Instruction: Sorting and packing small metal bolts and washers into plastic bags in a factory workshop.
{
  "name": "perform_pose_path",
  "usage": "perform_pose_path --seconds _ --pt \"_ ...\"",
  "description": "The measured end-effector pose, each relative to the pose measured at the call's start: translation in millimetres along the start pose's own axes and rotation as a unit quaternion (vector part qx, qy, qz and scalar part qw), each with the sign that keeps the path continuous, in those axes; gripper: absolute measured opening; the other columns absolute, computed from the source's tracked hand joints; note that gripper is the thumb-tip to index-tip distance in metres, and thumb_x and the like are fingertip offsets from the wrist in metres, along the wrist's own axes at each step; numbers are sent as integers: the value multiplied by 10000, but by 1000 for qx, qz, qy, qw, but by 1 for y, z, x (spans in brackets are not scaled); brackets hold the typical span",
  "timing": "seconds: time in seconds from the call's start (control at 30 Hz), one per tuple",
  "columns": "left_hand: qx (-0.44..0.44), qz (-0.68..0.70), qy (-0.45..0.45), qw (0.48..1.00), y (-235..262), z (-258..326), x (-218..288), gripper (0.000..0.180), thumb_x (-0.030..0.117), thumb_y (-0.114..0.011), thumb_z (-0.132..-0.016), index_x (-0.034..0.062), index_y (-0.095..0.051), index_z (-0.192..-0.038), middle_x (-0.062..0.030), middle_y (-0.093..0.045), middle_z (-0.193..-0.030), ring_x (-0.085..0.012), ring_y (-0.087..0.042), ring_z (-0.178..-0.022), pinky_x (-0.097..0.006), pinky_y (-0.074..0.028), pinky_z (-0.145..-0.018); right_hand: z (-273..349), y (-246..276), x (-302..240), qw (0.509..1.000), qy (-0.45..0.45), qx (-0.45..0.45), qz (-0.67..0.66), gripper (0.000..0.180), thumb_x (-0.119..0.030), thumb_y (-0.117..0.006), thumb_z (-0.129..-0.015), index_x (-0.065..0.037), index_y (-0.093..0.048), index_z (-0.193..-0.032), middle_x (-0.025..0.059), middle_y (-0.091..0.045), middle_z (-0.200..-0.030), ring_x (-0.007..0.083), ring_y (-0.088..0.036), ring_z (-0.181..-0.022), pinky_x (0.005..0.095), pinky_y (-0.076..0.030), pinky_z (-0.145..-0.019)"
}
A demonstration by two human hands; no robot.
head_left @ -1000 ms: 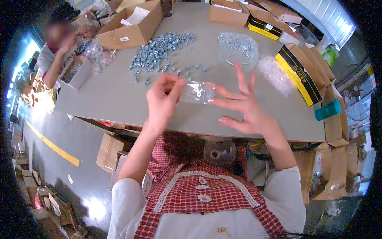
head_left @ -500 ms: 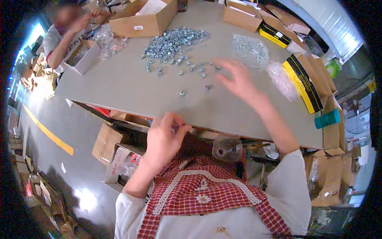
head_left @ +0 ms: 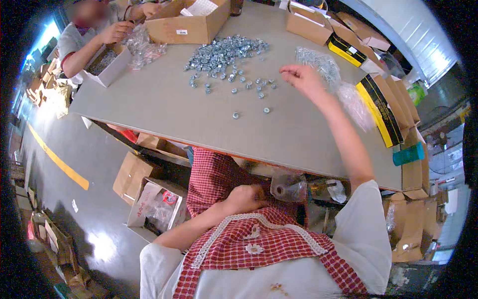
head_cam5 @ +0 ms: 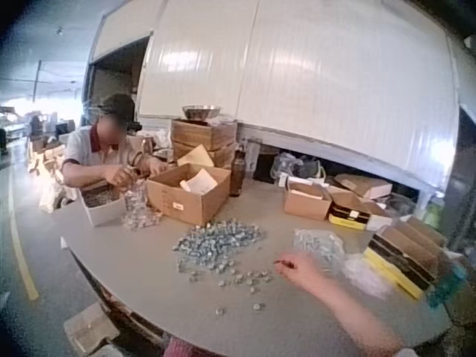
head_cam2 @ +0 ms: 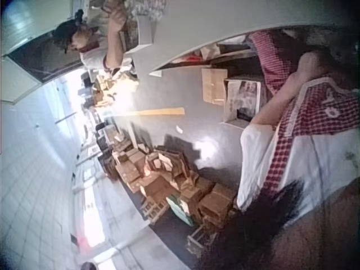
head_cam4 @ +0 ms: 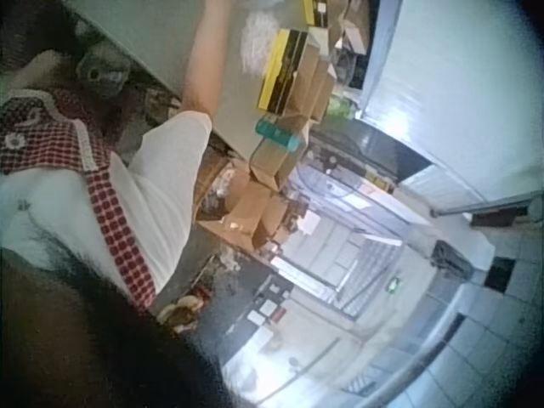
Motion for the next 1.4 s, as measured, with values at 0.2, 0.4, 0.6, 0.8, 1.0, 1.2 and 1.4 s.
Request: perform_pose_path --seconds 0.2,0.4,0.6,0.8,1.0,1.2,1.4 --pt "-18 -14 -104 994 -51 -46 8 477 495 -682 -829 100 -665 -1094 -206 -699 -937 -424 -668 -815 -512 -546 -706 2 -33 2 993 60 -44 92 356 -71 -592 -863 -137 -675 -1203 148 -685 -1108 309 -648 -1027 410 -518 -878" --pt "0 80 -70 994 -62 -51 13 494 513 -699 -824 93 -665 -1084 -186 -712 -939 -406 -687 -819 -491 -564 -731 35 -46 -51 981 169 -84 -52 523 67 -519 -750 -95 -642 -1232 143 -628 -1268 316 -582 -1192 394 -433 -1051" --pt "-59 71 -79 993 -77 -58 -1 610 500 -753 -792 105 -611 -1233 -177 -705 -1015 -377 -690 -906 -468 -565 -795 73 -32 -53 974 187 -120 -54 612 103 -482 -717 -92 -608 -1284 110 -615 -1323 277 -553 -1253 369 -380 -1115" --pt "11 168 -184 968 -60 -58 22 524 434 -852 -712 104 -698 -1089 -128 -700 -1041 -295 -650 -1023 -410 -506 -922 96 -31 -21 941 55 -152 -297 691 81 -464 -673 -88 -580 -1333 93 -592 -1364 257 -516 -1297 359 -348 -1136" --pt "70 162 -213 961 -39 -46 41 393 395 -862 -722 94 -662 -874 -59 -679 -860 -202 -665 -757 -347 -546 -684 115 -28 -50 976 131 -121 -126 723 60 -441 -630 -67 -576 -1329 113 -580 -1364 298 -458 -1346 409 -297 -1172" --pt "72 173 -192 963 -41 -45 39 382 369 -866 -728 83 -665 -880 -59 -687 -861 -157 -661 -760 -337 -546 -691 182 -14 -80 957 191 -189 -105 680 34 -481 -645 -52 -574 -1313 140 -556 -1377 330 -426 -1367 460 -291 -1169" --pt "110 166 -136 970 -35 -48 34 440 363 -867 -729 56 -658 -964 -66 -698 -887 -210 -678 -778 -358 -552 -728 209 -36 -104 985 162 -47 22 488 -181 -641 -851 -85 -550 -1320 184 -480 -1424 359 -419 -1351 495 -357 -1113"
Point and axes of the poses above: each hand's wrist, its own z-axis away from the middle knuckle, its own y-axis out of the back of the hand, x = y × z, the point moved 10 cm from there along -z, towards the middle knuckle
